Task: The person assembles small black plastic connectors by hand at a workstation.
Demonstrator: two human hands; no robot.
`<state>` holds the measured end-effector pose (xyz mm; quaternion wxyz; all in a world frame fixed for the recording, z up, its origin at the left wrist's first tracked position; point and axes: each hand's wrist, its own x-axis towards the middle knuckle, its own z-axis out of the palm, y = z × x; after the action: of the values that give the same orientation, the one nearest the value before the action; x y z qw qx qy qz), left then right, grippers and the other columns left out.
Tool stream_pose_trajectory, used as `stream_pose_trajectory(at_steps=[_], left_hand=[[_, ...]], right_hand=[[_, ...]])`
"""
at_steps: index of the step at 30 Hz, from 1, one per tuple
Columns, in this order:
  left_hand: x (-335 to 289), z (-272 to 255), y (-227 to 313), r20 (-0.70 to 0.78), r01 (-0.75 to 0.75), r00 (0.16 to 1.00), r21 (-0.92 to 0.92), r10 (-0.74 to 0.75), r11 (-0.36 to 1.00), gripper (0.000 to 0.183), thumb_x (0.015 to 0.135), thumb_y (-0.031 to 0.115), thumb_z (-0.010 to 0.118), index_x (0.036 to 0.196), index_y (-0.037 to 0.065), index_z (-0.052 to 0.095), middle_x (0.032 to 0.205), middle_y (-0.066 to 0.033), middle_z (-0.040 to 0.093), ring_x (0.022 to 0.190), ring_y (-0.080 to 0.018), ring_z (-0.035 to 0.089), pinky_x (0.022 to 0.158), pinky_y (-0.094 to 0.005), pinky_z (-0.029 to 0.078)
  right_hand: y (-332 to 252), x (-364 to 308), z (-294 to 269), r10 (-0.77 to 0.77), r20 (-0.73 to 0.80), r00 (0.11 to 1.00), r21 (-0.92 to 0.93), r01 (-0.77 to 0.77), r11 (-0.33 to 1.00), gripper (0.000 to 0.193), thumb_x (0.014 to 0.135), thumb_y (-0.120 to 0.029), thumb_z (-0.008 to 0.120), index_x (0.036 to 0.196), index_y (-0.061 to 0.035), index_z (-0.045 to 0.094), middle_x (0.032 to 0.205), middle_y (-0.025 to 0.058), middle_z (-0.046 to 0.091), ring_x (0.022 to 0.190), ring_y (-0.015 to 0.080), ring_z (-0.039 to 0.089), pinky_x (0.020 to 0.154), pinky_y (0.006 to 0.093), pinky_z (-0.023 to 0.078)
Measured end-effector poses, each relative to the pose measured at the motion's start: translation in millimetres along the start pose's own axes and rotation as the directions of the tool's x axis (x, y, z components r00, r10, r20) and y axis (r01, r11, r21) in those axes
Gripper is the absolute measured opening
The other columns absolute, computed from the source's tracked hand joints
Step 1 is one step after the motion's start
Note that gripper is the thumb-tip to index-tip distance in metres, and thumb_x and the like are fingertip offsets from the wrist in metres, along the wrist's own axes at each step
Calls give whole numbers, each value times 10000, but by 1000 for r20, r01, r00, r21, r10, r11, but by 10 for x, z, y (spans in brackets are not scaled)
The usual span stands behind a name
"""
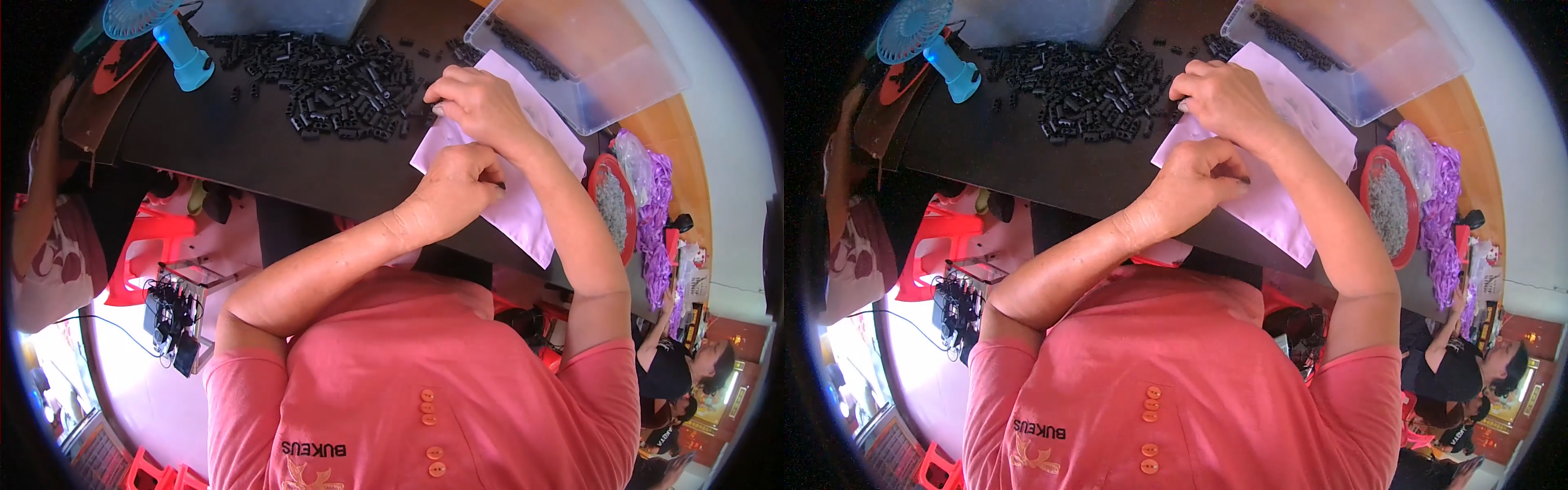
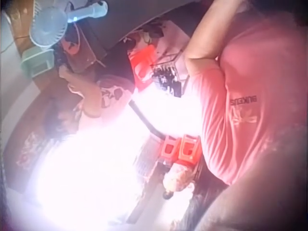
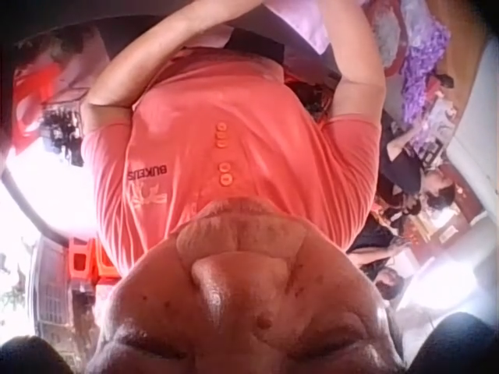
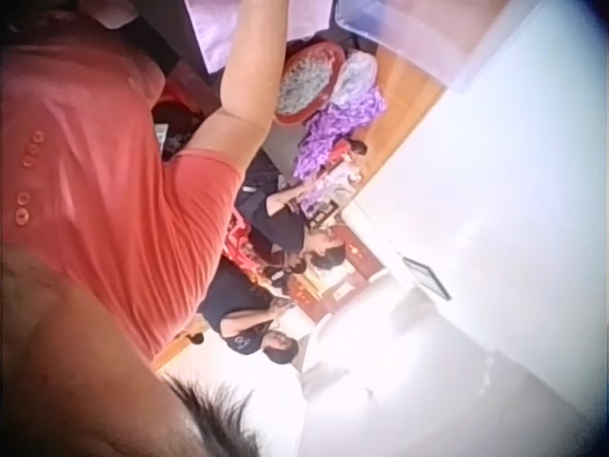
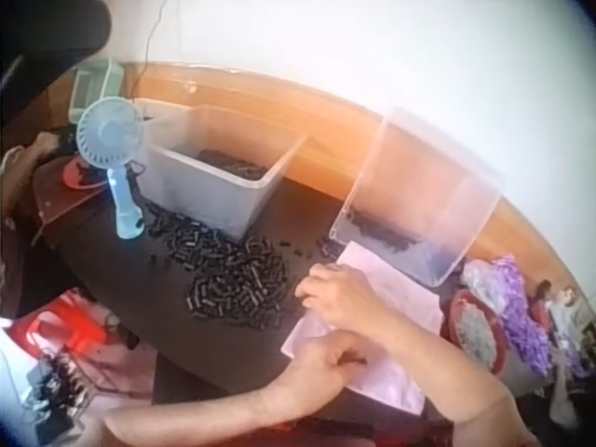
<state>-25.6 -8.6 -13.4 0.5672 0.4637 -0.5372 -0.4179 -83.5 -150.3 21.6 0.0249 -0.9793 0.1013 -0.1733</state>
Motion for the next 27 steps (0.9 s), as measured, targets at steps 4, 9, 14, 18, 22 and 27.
stream_pose_trajectory(at_steps=[4,9,14,18,22,27], left_hand=[[5,11,6,5,27,1000,-10,-27,1000,133,756,39,686,863,-30,651,793,-84,651,731,-142,603,676,-278,488],[-8,-1,26,19,77,997,-32,-76,997,122,787,48,687,887,-19,664,745,-46,645,640,-96,574,577,-243,468],[1,-35,126,-15,208,976,-196,-215,958,111,809,37,680,908,-13,681,730,-35,639,561,-74,544,523,-217,440],[24,-49,143,-63,246,956,-352,-285,903,105,851,45,657,928,-26,671,733,-50,632,602,-95,576,510,-219,446],[31,-67,166,-85,254,948,-384,-308,888,125,884,65,645,963,-30,655,787,-64,644,631,-106,594,505,-224,458],[34,-56,182,-122,237,946,-377,-301,895,143,898,72,638,992,-37,636,827,-78,655,630,-111,596,496,-221,456]], right_hand=[[42,-38,-9,5,-16,1000,56,-4,998,113,768,-69,607,873,-49,642,836,80,607,767,281,604,666,368,482],[29,-381,-348,267,-31,963,299,-246,922,98,812,-65,597,888,-6,618,842,63,600,764,182,608,705,289,473],[-87,-636,-485,652,232,722,756,-555,346,98,875,-117,603,891,-38,658,820,17,627,737,125,602,688,268,479],[-69,-770,-566,624,241,743,831,-490,263,117,892,-127,605,930,-44,678,846,20,655,776,122,616,718,250,461],[-172,-783,-594,562,207,801,829,-448,333,153,890,-117,604,985,-22,676,860,21,655,790,114,607,740,255,471],[-267,-815,-546,516,146,844,841,-381,385,141,886,-77,608,996,-11,668,889,21,648,814,110,599,759,255,484]])
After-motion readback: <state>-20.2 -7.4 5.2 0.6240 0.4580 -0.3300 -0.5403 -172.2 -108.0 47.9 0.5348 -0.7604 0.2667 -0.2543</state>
